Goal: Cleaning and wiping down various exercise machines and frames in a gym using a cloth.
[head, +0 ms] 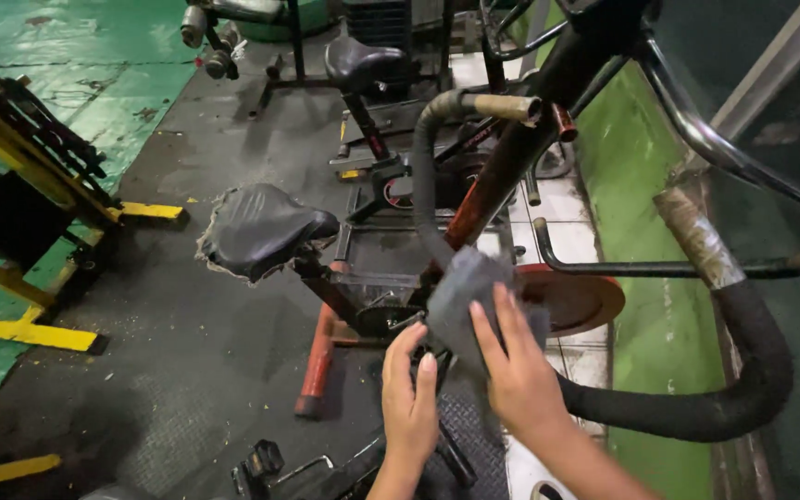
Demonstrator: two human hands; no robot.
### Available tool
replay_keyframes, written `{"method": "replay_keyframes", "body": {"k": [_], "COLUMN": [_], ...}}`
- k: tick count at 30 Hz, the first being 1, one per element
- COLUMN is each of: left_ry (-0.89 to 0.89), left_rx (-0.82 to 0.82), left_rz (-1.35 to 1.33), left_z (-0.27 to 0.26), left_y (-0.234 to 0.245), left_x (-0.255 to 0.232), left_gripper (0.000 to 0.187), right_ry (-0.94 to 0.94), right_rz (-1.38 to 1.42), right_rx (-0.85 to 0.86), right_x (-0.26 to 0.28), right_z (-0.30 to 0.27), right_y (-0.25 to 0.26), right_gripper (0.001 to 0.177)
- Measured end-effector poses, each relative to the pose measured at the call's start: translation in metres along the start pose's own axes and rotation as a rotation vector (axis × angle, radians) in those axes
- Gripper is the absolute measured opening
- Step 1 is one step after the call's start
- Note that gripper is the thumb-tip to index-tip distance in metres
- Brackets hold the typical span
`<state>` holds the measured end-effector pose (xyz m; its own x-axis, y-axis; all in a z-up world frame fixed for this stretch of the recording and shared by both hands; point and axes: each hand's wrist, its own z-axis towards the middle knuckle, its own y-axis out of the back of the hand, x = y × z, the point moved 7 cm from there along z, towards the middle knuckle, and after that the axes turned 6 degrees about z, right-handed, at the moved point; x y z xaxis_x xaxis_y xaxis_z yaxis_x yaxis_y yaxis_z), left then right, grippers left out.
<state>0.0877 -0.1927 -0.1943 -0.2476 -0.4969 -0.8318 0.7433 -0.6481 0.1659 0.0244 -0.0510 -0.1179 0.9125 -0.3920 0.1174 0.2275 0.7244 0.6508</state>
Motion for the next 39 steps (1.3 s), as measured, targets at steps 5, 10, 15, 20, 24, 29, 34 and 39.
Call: {"method": "replay_keyframes", "body": {"k": [5,10,15,20,24,29,34,39], "left_ry": [0.060,-0.068,-0.213,-0.323,-0.345,-0.384,-0.401,-0.531], "left_rx": [0.001,0.026,0.088,0.131,0.154,0.225,0.235,0.187], "left_rz": [0.021,0.022,0.097,0.010,-0.061,-0.072,-0.043,0.184], "left_z": [-0.008,0.004,0.001,-0.003,0.002,0.001,0.004,0.012], "left_y": [0.002,-0.003,-0.027,-0.042,-0.059,-0.090,-0.101,-0.109], "left_x": [0.011,-0.032,-0.061,-0.081,-0.089,-0.106,-0.112,-0.145], "left_gripper": [0.036,0.037,0.039,0.041,0.042,0.041,0.040,0.049], "right_ry": [-0.186,-0.212,-0.117,0.063,0.137,0.074,-0.654,-0.811], "right_rz": [0.166,0.133,-0.253,-0.201,-0.005,0.325,0.261,-0.216], "right_rx": [0.265,0.278,0.190,0.403,0.379,0.541,0.963,0.632], "right_x": [-0.005,0.009,-0.008,-0.005,-0.001,-0.019,-0.078,-0.165], "right_z": [-0.048,-0.018,-0.008,-0.065,-0.100,-0.127,-0.122,-0.092], "right_y": [0.004,0.059,0.066,0.037,0.055,0.075,0.131,0.226], "right_gripper": [0.087,0.086,0.068,0.047,0.045,0.040,0.045,0.060]}}
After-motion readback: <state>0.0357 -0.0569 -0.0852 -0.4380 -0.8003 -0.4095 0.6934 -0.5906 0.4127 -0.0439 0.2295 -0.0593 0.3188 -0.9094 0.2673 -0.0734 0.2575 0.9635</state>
